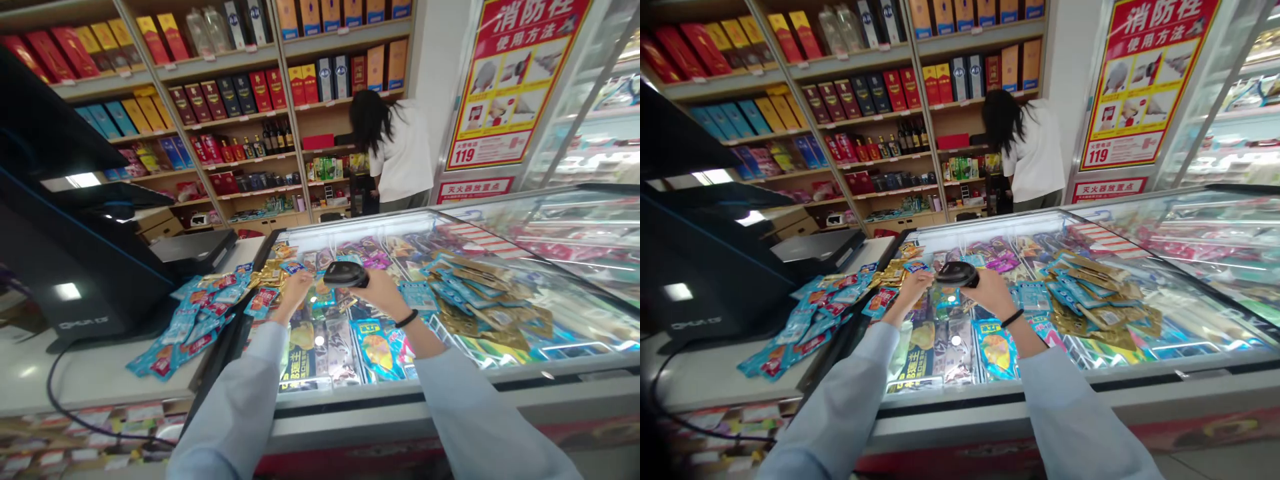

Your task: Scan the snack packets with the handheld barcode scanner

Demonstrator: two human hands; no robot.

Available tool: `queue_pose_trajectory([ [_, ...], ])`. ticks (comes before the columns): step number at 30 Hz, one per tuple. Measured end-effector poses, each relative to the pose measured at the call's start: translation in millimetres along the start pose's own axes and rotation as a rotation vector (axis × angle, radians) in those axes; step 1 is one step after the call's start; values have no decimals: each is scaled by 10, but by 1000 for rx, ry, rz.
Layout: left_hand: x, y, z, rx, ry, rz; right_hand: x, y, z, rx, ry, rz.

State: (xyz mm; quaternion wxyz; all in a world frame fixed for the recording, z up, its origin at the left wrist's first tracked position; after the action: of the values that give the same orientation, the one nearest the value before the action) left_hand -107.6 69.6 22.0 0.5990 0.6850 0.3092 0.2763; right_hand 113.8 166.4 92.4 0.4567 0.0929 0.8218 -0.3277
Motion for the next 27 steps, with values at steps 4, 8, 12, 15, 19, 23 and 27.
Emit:
queue_pose_trajectory([
  [4,83,198,-122,247,-36,-416,108,75,31,-24,-33,50],
  [8,-95,253,-336,318,45,-623,47,176,11,24,8,-7],
  [12,-183,116,-488,187,59,-669,-40,227,1,100,54,6],
  [15,-149,99,-450,164,38,-697,-83,226,10,110,118,9],
  [19,-196,239,-315,198,57,-689,-77,190,38,92,148,10],
  [23,-356,433,-176,244,100,-689,-73,132,61,70,114,-4],
  [27,-449,449,-13,157,74,-383,-104,114,67,66,95,17],
])
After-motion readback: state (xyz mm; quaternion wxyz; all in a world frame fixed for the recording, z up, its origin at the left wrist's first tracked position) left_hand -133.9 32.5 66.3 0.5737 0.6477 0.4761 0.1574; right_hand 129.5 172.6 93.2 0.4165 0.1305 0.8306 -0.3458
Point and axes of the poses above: each hand's wrist, its own z-axis away from the middle knuckle, its own x-axis out of the palm, y = z × x, the point moved 7 cm from there along -z, towards the middle knuckle, and after that the axes turned 7 degrees about z, right-handed, at the moved point
